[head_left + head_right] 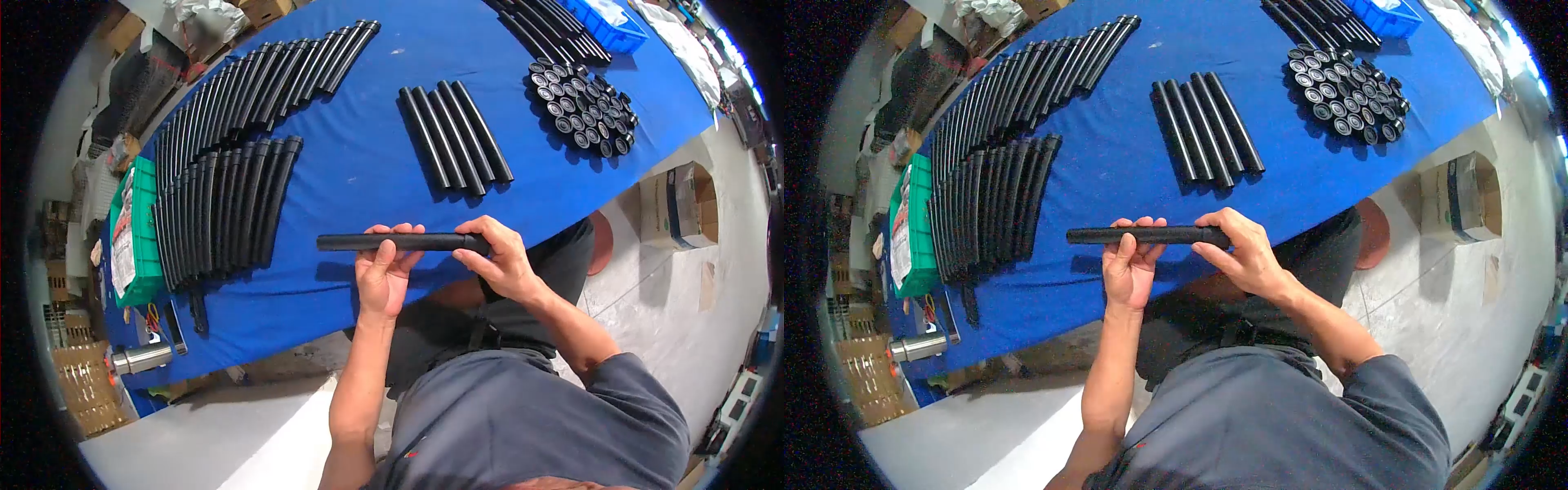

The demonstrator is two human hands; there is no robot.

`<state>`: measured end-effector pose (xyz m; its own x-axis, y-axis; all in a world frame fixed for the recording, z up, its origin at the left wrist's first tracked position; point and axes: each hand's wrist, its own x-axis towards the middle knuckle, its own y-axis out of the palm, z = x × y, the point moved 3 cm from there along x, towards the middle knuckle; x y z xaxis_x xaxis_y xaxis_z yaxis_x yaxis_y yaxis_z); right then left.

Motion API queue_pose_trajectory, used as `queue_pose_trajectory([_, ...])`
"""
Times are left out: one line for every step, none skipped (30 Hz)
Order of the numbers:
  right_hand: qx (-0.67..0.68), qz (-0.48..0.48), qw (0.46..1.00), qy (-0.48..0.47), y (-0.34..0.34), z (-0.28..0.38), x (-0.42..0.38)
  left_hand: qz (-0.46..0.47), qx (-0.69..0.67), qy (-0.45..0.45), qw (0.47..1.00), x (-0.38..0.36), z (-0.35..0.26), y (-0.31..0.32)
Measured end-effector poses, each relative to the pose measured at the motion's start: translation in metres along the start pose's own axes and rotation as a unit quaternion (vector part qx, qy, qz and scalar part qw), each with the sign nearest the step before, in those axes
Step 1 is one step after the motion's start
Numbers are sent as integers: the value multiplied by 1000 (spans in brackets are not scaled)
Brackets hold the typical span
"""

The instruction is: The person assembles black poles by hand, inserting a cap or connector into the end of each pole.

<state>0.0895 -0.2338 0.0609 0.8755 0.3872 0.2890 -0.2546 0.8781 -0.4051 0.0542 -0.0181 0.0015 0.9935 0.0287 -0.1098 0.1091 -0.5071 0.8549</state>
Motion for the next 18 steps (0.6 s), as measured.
queue_pose_trajectory([2, 0, 1000, 5, 2, 2, 0, 8, -1, -2, 1000, 1, 0, -2])
queue_pose_trajectory([15, 3, 1000, 26, 3, 2, 0, 14, -1, -4, 1000, 1, -1, -5])
queue_pose_trajectory([29, 9, 998, 47, 3, 1, 0, 11, -8, -6, 1000, 0, 0, -5])
queue_pose_trajectory([46, 16, 997, 67, 3, 1, 0, 6, -14, -5, 1000, 0, 1, -3])
queue_pose_trajectory([38, 28, 997, 66, 1, 6, 2, -1, -16, -1, 1000, 0, 1, 0])
queue_pose_trajectory([51, 26, 994, 90, 2, 4, 1, -13, -4, -4, 1000, 1, 1, 3])
queue_pose_trajectory([33, 33, 995, 93, 1, 3, 2, -23, -9, -5, 1000, 0, 1, 8])
queue_pose_trajectory([33, 31, 993, 106, 1, 5, 3, -16, -8, -3, 1000, 0, 1, 7])
queue_pose_trajectory([0, 29, 995, 91, 2, 5, 2, -21, -4, -7, 1000, 1, 3, 4])
queue_pose_trajectory([-13, 32, 995, 90, 2, 4, 1, -6, 7, 6, 1000, 1, 2, 8])
queue_pose_trajectory([33, 30, 990, 134, 3, 0, -1, -8, 15, 5, 1000, 2, 2, 7])
queue_pose_trajectory([38, 33, 991, 124, 3, -1, -1, -3, 17, 3, 1000, 3, 2, 6])
queue_pose_trajectory([45, 29, 992, 117, 4, -3, -1, 0, 3, 3, 1000, 4, 2, 5])
queue_pose_trajectory([49, 21, 992, 112, 6, -2, -2, 6, -13, 0, 1000, 4, 3, 4])
queue_pose_trajectory([60, 16, 991, 120, 6, 2, -2, 5, -19, 1, 1000, 5, 2, 6])
queue_pose_trajectory([70, 11, 989, 128, 6, 5, -2, 5, -25, 0, 1000, 5, 1, 6])
queue_pose_trajectory([42, 19, 993, 110, 5, 4, -2, 6, -31, -1, 1000, 4, 1, 7])
queue_pose_trajectory([-24, 17, 998, 50, 3, 5, -2, 2, -36, 1, 999, 3, 0, 8])
